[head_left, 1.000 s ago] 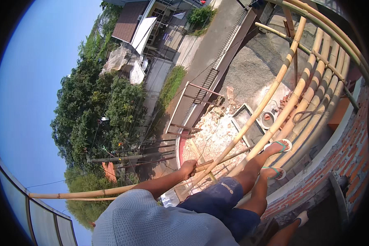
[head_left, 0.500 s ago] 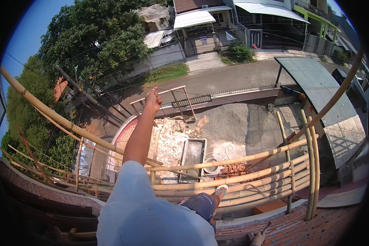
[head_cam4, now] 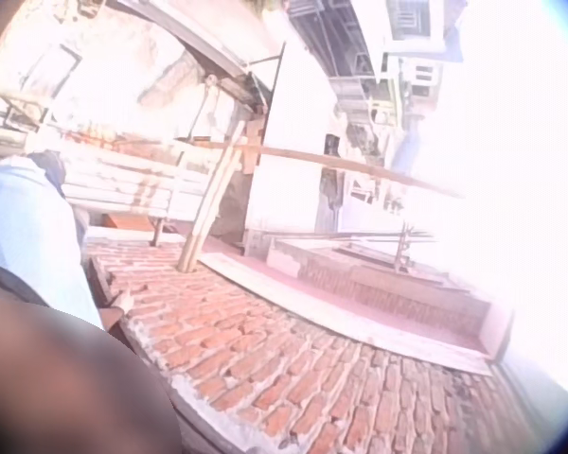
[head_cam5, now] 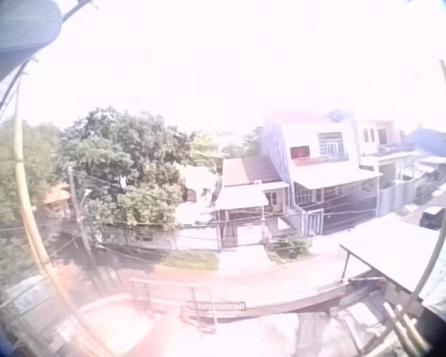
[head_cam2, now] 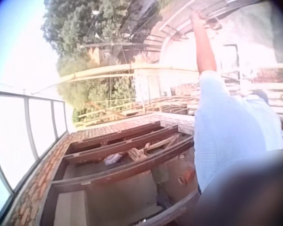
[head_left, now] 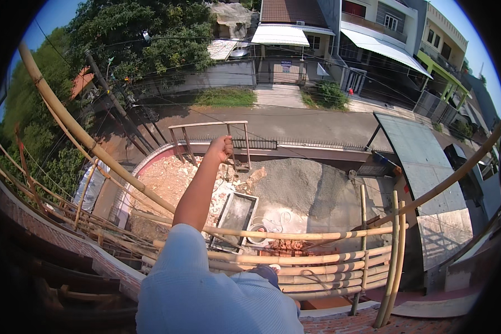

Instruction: The person is assembling a bamboo scaffolding structure. They use a hammer to secure bamboo poles and tie them together with wire. The person moves around the scaffolding, adjusting and securing the poles to ensure stability.

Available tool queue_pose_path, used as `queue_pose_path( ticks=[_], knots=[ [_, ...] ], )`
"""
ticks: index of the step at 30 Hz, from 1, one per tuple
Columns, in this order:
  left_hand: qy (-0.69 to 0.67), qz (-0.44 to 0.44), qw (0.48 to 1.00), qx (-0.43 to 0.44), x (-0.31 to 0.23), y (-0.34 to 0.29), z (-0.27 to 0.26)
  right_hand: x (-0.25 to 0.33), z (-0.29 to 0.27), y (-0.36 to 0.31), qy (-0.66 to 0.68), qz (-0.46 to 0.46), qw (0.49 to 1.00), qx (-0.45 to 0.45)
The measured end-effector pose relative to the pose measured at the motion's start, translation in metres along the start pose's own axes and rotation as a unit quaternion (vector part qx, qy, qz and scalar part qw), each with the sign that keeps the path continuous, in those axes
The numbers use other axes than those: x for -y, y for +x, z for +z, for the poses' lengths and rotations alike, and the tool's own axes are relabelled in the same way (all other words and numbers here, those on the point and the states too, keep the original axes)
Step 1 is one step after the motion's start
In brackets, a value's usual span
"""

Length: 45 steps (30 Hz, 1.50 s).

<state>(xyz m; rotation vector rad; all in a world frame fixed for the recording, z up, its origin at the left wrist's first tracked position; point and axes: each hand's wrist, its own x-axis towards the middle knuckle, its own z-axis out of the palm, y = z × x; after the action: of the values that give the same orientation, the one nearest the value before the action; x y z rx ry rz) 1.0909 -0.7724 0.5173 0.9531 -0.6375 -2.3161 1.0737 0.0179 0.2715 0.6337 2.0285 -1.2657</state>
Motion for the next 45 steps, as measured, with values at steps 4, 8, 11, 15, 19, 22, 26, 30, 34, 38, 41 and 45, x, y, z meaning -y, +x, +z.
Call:
queue_pose_path(
  ticks=[4,8,11,15,19,22,26,30,34,38,41,45],
  knots=[
    [0.021,0.022,0.999,-0.021,-0.069,0.023,0.056,0.014,0.000,0.007,-0.009,0.004,1.000,0.017],
    [0.000,0.059,0.998,0.015,-0.078,0.000,0.104,-0.012,-0.016,0.043,-0.023,0.000,0.999,0.034],
    [0.085,0.129,0.988,0.011,-0.033,-0.044,0.122,-0.048,-0.053,0.078,-0.034,-0.010,0.998,0.047],
    [0.397,0.217,0.892,-0.017,0.111,-0.115,0.096,-0.036,-0.106,0.090,-0.035,-0.124,0.989,0.077],
    [0.622,0.177,0.760,0.063,0.273,-0.183,0.056,0.105,-0.061,0.051,0.046,-0.303,0.943,0.128],
    [0.733,0.144,0.649,0.143,0.353,-0.229,0.051,0.215,-0.002,-0.008,-0.102,-0.610,0.785,0.033],
    [0.736,0.180,0.605,0.247,0.377,-0.261,0.071,0.278,0.028,-0.075,-0.237,-0.474,0.820,0.217],
    [0.766,0.249,0.481,0.347,0.353,-0.254,0.090,0.280,0.024,-0.091,-0.241,-0.423,0.822,0.295],
    [0.784,0.227,0.405,0.412,0.314,-0.241,0.110,0.278,0.017,-0.074,-0.213,-0.354,0.829,0.377],
    [0.829,0.281,0.360,0.322,0.203,-0.207,0.158,0.274,0.009,-0.059,-0.212,-0.391,0.826,0.346],
    [0.857,0.268,0.433,0.074,0.063,-0.145,0.208,0.264,-0.002,-0.053,-0.239,-0.350,0.862,0.278],
    [0.860,0.190,0.434,-0.189,-0.063,-0.094,0.236,0.249,-0.015,-0.043,-0.252,-0.322,0.885,0.222]
  ],
)
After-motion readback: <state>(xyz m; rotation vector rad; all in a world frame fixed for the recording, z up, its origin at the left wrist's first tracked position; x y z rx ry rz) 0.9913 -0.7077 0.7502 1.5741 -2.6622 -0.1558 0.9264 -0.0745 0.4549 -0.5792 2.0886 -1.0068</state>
